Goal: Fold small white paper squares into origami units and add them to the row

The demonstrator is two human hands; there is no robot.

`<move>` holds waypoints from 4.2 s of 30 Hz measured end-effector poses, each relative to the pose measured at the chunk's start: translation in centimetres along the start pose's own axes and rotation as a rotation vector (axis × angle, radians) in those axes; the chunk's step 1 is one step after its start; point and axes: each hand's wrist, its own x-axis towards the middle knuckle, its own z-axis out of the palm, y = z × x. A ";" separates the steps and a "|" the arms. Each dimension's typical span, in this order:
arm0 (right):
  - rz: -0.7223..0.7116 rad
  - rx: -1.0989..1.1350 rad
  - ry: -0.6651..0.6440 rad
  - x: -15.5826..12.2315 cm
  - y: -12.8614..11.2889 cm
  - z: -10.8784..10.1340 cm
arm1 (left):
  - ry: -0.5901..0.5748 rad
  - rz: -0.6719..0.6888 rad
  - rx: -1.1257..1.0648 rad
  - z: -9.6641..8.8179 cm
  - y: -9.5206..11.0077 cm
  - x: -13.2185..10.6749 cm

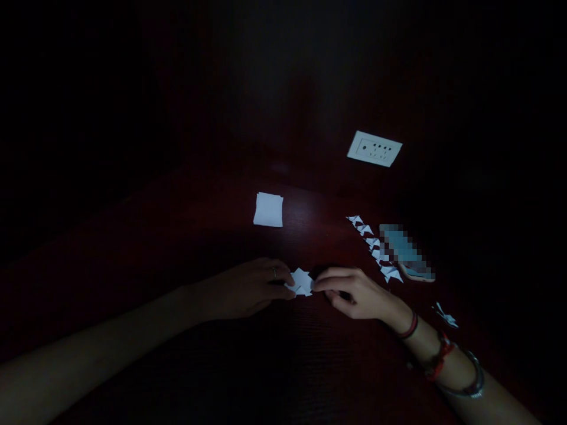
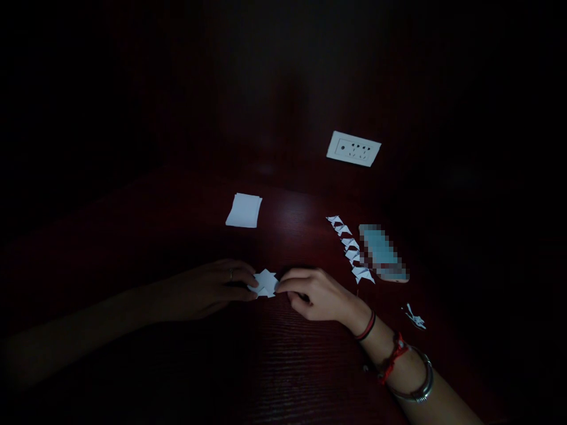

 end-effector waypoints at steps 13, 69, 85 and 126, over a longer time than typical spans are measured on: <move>-0.013 -0.132 -0.084 0.5 -0.7 0.0 | -0.012 -0.011 0.029 0.1 -0.1 0.1; -0.052 -0.311 -0.132 0.2 -1.1 -0.2 | -0.072 0.012 0.017 -0.7 0.1 0.6; -0.018 -0.119 -0.075 0.2 -0.5 -0.1 | -0.063 0.009 0.022 -0.7 0.1 0.4; 0.008 -0.103 -0.091 0.3 -1.3 -0.3 | -0.015 -0.066 -0.014 -0.6 0.5 0.9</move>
